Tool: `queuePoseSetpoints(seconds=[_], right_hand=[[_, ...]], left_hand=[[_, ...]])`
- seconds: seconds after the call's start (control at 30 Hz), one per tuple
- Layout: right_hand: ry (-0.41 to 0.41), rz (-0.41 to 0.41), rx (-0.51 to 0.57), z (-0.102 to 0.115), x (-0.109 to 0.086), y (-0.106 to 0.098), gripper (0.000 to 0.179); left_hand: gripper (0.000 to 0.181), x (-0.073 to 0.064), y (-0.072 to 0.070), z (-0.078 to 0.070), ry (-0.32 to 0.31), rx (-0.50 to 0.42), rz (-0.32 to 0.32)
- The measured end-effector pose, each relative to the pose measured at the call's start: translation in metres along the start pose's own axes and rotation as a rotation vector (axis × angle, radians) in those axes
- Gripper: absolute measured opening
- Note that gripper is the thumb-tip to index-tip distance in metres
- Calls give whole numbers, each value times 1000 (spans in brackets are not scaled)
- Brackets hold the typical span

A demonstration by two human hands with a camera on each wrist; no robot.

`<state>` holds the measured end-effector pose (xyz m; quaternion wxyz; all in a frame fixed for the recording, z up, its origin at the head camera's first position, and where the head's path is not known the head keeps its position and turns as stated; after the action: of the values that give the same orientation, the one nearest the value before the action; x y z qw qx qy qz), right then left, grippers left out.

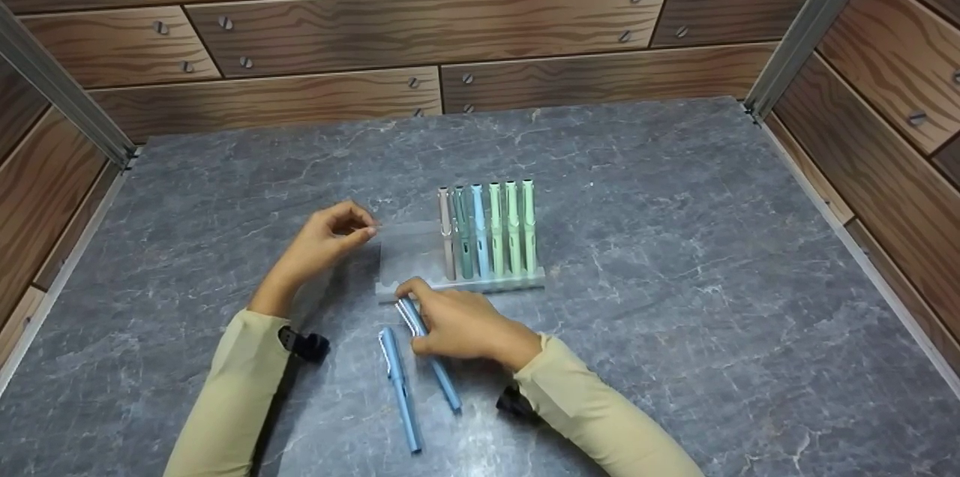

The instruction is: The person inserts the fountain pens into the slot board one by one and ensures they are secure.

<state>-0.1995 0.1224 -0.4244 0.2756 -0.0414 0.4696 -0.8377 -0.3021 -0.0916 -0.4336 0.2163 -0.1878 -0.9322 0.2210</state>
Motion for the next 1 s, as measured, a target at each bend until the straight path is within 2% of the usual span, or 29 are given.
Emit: queuePoseSetpoints(seconds=[0.73,1.0], right_hand=[[-9,-60,135,2,-7,-19,64],[-9,-89,176,5,-9,-28,64]], left_hand=[[9,0,1,1,5,-35,-12],[8,1,1,1,-8,-18,-9]])
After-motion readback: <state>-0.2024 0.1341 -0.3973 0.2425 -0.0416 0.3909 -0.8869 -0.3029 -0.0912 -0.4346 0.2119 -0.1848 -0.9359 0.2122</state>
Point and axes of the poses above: each hand's wrist, its own x-axis towards the middle knuckle, its own y-axis out of the palm, z = x × y, the point moved 2 cm from there along x, towards the middle knuckle, and after that the axes turned 9 degrees about y, right-handed, at the moved point
